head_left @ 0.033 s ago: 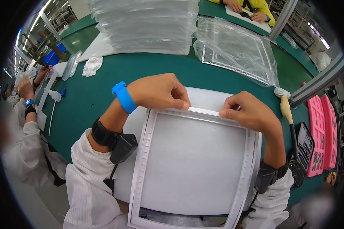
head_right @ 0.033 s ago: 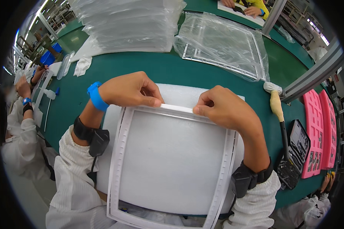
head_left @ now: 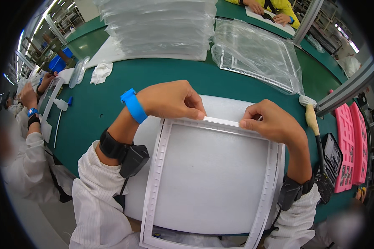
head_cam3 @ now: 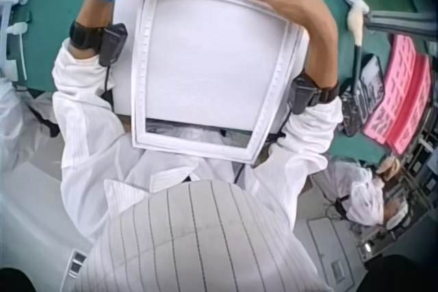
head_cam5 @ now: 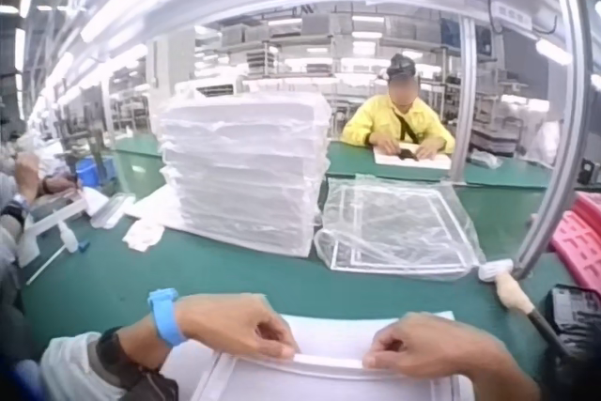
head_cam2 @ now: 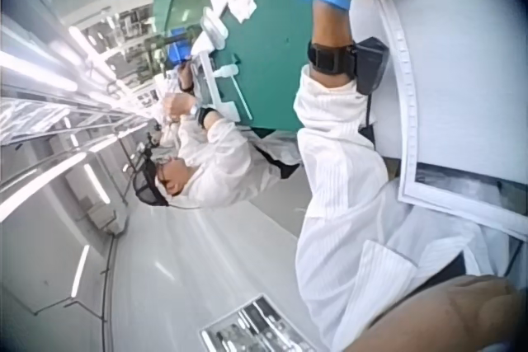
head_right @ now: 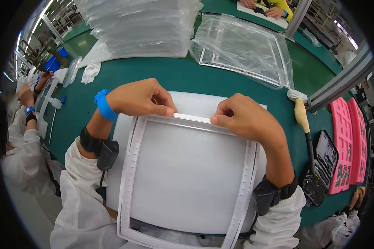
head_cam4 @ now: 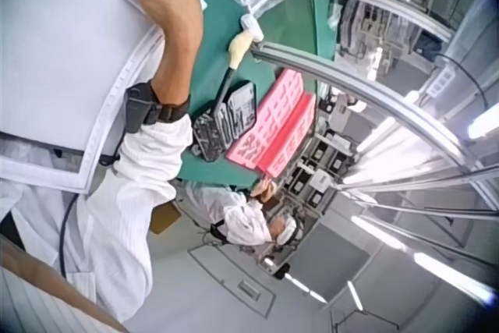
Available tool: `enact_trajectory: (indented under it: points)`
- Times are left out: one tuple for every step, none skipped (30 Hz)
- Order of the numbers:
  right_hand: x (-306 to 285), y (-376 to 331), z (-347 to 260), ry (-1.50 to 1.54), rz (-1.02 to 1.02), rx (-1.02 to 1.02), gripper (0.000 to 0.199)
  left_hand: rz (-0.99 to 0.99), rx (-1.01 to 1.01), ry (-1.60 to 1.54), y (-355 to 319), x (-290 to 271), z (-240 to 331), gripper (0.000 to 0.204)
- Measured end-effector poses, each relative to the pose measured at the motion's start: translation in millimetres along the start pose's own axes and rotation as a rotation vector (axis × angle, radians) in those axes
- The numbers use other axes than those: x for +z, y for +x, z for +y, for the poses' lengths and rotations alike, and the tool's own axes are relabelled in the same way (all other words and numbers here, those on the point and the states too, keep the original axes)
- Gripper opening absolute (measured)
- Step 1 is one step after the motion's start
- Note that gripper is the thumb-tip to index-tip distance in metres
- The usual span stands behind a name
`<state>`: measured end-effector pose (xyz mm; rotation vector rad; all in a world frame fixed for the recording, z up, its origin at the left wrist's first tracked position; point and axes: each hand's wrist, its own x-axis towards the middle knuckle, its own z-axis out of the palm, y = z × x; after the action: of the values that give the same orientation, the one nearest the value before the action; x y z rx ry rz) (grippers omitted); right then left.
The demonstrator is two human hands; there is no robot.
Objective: Assemble a white plastic frame by hand and with a mallet, then place it in a plastic bag.
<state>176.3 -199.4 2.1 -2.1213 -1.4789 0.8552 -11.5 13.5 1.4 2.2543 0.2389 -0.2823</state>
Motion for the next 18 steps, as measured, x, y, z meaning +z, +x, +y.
enact_trajectory:
  points:
    - [-2,-1,-1,-0.027,-0.008,0.006,0.026,0.002,-0.004,0.009,-3,-2,-3,0.028]
    - [-3,-2,-1,-0.023,-0.003,-0.001,0.026,0.001,0.004,-0.015,-5,-2,-6,0.028]
    - [-4,-3,0,-0.029,-0.012,-0.003,0.025,0.0,0.011,-0.04,-7,-3,-8,0.029]
    - [-4,-3,2,-0.035,-0.025,-0.003,0.025,0.001,0.006,-0.036,-7,-4,-9,0.029]
    - [-4,-3,3,-0.031,-0.025,-0.008,0.025,-0.007,0.009,-0.027,-6,-4,-9,0.029]
    - [-4,-2,4,-0.027,-0.023,-0.01,0.025,-0.016,0.011,-0.02,-6,-5,-9,0.029]
    - [-4,-3,5,-0.025,-0.022,-0.007,0.025,-0.017,0.01,-0.021,-5,-4,-7,0.029]
    - [-5,-3,5,-0.024,-0.024,-0.006,0.025,-0.02,-0.009,-0.01,-5,-4,-4,0.03]
    - [-5,-4,4,-0.026,-0.026,-0.002,0.025,-0.023,-0.028,0.001,-5,-4,-2,0.031]
    - [-5,-4,4,-0.028,-0.031,0.0,0.025,-0.025,-0.031,-0.002,-5,-4,-3,0.031]
    - [-5,-4,3,-0.026,-0.036,0.001,0.025,-0.026,-0.032,0.007,-5,-4,-4,0.03]
    - [-5,-3,3,-0.015,-0.034,0.004,0.025,-0.027,-0.031,0.017,-4,-4,-5,0.03]
    - [-4,-3,3,-0.005,-0.031,0.009,0.025,-0.031,-0.032,0.012,-4,-4,-6,0.03]
    - [-4,-2,3,-0.004,-0.035,0.014,0.025,-0.034,-0.035,0.013,-4,-5,-6,0.031]
    - [-4,0,2,-0.004,-0.042,0.017,0.026,-0.038,-0.039,0.014,-4,-6,-8,0.031]
    - [-5,-1,2,-0.008,-0.045,0.024,0.026,-0.042,-0.033,0.01,-2,-5,-10,0.031]
    - [-5,-2,2,-0.009,-0.044,0.032,0.026,-0.029,-0.005,0.017,-1,-5,-12,0.029]
    - [-5,-3,3,-0.004,-0.034,0.016,0.026,-0.016,0.025,0.024,0,-4,-13,0.027]
